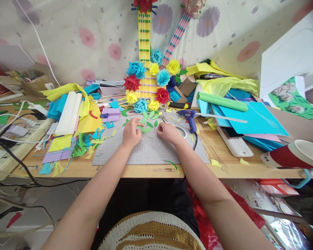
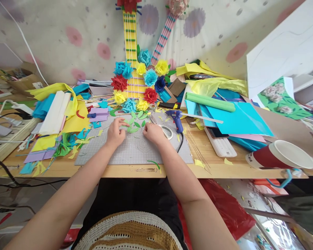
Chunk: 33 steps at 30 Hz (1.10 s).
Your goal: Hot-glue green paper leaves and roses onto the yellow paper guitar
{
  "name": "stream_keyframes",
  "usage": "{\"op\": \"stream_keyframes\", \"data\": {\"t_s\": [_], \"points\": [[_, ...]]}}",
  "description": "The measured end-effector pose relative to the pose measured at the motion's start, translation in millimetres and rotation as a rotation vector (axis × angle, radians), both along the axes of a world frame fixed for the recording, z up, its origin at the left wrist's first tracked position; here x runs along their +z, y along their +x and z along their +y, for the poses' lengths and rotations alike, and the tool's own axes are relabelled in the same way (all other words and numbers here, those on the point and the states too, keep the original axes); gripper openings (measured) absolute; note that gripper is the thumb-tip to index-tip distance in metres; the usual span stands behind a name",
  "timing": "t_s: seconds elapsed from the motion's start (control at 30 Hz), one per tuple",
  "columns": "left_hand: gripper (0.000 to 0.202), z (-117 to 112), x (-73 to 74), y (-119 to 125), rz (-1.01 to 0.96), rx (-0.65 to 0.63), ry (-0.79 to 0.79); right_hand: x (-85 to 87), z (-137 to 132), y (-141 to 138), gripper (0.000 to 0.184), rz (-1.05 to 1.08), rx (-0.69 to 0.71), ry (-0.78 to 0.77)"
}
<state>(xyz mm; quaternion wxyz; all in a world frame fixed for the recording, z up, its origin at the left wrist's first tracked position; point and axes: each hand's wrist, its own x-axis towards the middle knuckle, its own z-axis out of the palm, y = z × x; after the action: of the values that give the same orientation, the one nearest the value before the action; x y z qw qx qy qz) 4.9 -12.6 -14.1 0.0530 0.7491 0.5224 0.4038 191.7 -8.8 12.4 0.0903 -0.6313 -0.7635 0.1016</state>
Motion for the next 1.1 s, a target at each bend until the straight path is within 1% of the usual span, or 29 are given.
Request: {"op": "stream_keyframes", "data": {"t_s": [0.1,0.17,0.23,0.33,0.43,0.5,0.53,0.67,0.77,0.83,0.9,0.93,1.0,1.03,1.07,1.1], "points": [[0.047,3,5.1,-17,-0.169,0.196,0.004,-1.5,1,4,0.013,0.102,-0.003,0.01],[0.046,7,9.3,-30,-0.269,0.293,0.0,-2.0,3,9,0.014,0.165,-0.022,0.022],[0.044,14,13.3,-43,-0.341,0.36,-0.014,-2.2,4,13,0.015,0.186,-0.054,0.04],[0.039,26,18.1,-56,-0.374,0.412,-0.072,-2.1,7,17,0.016,0.174,-0.109,0.057],[0.025,36,21.4,-62,-0.35,0.422,-0.16,-1.6,9,19,0.017,0.176,-0.139,0.04],[0.013,37,23.5,-62,-0.281,0.406,-0.224,-1.4,10,19,0.017,0.184,-0.142,0.03],[0.01,37,24.7,-62,-0.233,0.395,-0.258,-1.3,10,19,0.017,0.189,-0.141,0.03],[0.021,30,31.1,-61,-0.045,0.366,-0.365,-2.3,9,18,0.017,0.212,-0.151,0.046],[0.029,26,36.6,-61,0.033,0.348,-0.395,-4.3,8,15,0.019,0.249,-0.149,0.086],[0.035,25,38.8,-62,0.054,0.326,-0.41,-6.5,7,10,0.023,0.289,-0.098,0.151],[0.037,25,38.8,-64,0.045,0.3,-0.437,-9.2,7,5,0.028,0.318,0.007,0.203],[0.034,26,37.9,-66,0.03,0.289,-0.449,-10.6,7,2,0.031,0.322,0.064,0.214],[0.02,27,35.1,-68,-0.012,0.275,-0.443,-13.4,8,-2,0.036,0.311,0.148,0.21],[0.011,27,33.8,-70,-0.033,0.273,-0.42,-14.6,8,-4,0.039,0.301,0.17,0.204],[0.008,27,32.8,-71,-0.046,0.275,-0.396,-15.7,8,-5,0.04,0.293,0.178,0.2],[0.01,27,32.4,-72,-0.048,0.281,-0.381,-16.5,9,-5,0.042,0.287,0.179,0.195]]}}
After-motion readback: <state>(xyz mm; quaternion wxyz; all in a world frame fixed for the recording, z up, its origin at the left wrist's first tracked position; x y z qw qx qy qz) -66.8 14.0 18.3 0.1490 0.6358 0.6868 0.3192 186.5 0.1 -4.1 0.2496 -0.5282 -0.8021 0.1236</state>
